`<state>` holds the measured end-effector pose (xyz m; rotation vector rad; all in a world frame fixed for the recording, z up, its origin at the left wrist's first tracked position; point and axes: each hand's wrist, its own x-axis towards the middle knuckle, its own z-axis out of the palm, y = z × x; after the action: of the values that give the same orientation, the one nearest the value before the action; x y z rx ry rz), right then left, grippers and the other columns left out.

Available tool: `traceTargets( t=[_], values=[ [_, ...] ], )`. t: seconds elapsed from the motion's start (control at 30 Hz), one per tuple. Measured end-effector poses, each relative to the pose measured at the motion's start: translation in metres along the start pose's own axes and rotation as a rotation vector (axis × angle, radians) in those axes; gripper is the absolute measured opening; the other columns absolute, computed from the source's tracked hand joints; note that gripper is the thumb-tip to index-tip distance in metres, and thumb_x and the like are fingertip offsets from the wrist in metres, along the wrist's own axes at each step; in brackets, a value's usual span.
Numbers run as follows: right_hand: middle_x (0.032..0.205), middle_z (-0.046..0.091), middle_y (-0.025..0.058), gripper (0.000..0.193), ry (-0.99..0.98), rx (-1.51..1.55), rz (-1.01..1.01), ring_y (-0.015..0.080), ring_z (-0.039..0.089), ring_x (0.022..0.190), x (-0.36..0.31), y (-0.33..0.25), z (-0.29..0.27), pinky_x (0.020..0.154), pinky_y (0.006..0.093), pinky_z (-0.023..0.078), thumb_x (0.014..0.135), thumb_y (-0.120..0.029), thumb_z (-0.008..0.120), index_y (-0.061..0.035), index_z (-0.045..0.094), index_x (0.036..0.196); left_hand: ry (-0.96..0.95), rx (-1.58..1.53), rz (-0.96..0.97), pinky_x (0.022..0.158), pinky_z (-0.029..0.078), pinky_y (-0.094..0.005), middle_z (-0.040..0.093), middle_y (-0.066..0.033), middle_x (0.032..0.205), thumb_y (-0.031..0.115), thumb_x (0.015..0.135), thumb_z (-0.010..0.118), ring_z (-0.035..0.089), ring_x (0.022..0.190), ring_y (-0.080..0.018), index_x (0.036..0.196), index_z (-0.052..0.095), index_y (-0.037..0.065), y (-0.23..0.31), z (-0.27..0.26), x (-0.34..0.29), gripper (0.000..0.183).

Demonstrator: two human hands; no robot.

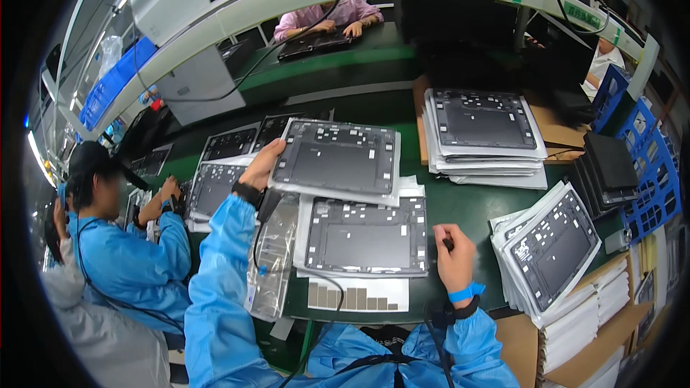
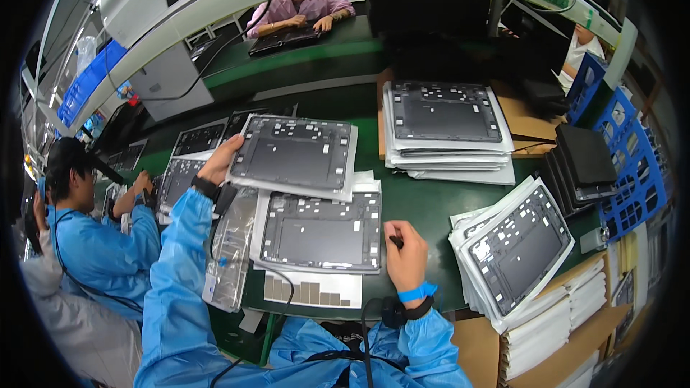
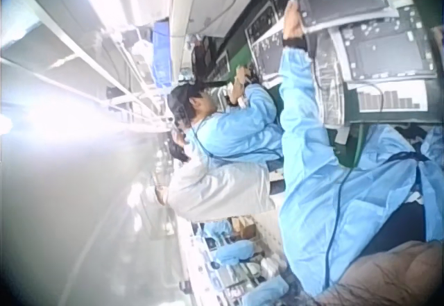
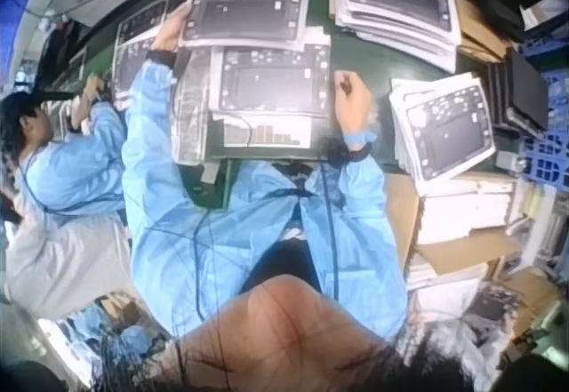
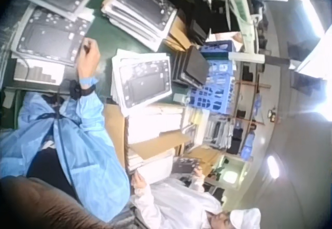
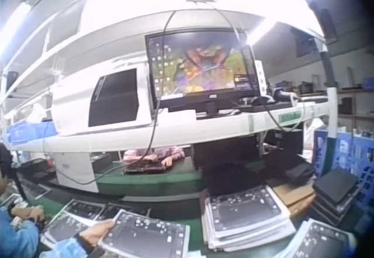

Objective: Assembling electronic tablet components on a factory production line.

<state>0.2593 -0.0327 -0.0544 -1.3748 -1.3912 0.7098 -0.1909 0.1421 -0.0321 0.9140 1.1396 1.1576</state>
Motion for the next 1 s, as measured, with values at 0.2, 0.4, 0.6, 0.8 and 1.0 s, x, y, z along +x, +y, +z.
traceTargets(
  t=[0.2,0.4,0.6,0.8,1.0],
  values=[
    [0.083,0.055,0.0106,0.017,0.166,-0.026,0.054,0.0199,0.053,0.072,-0.023,0.005,-0.031,0.067,0.0322,0.046,0.096,-0.004,0.056,0.0000,0.065,0.110,0.046,0.089,-0.070,0.080,0.059,-0.0401,0.069,-0.0091,0.105,0.018,0.104,0.050,0.069,0.090,-0.0213,0.111,0.062,0.006,-0.029,0.011,0.154,0.018],
    [0.096,0.054,0.0125,0.021,0.133,0.184,0.139,0.0214,0.054,0.082,-0.042,0.023,-0.044,0.079,0.0336,0.046,0.101,-0.008,0.046,0.0033,0.061,0.111,0.193,1.450,0.600,0.083,0.056,-0.0446,0.070,-0.0228,0.097,0.012,0.085,0.058,0.068,0.090,-0.0373,0.092,0.070,0.000,-0.075,-0.033,0.227,0.018],
    [0.099,0.046,0.0131,0.029,-0.057,-0.266,0.081,0.0255,0.047,0.089,-0.047,-0.003,-0.072,0.087,0.0341,0.042,0.099,-0.009,0.051,-0.0028,0.059,0.126,0.304,1.824,0.544,0.085,0.054,-0.0504,0.066,-0.0250,0.106,0.018,0.083,0.063,0.062,0.106,-0.0414,0.101,0.067,0.002,-0.062,0.048,0.187,0.024],
    [0.096,0.051,0.0133,0.051,-0.110,-0.219,0.120,0.0265,0.056,0.087,-0.056,-0.039,-0.082,0.078,0.0343,0.047,0.088,0.004,0.065,-0.0059,0.058,0.137,0.039,1.471,0.697,0.083,0.052,-0.0459,0.066,-0.0210,0.100,0.027,0.094,0.062,0.065,0.099,-0.0373,0.117,0.065,0.000,0.051,0.123,0.047,0.035],
    [0.113,0.069,0.0138,0.027,-0.169,0.292,0.359,0.0185,0.068,0.099,-0.085,-0.025,-0.085,0.082,0.0287,0.056,0.088,0.005,0.068,0.0039,0.069,0.115,-0.156,1.197,0.745,0.076,0.052,-0.0414,0.068,-0.0156,0.098,-0.002,0.077,0.069,0.064,0.082,-0.0320,0.119,0.067,0.003,0.040,0.205,-0.224,0.042]
  ],
)
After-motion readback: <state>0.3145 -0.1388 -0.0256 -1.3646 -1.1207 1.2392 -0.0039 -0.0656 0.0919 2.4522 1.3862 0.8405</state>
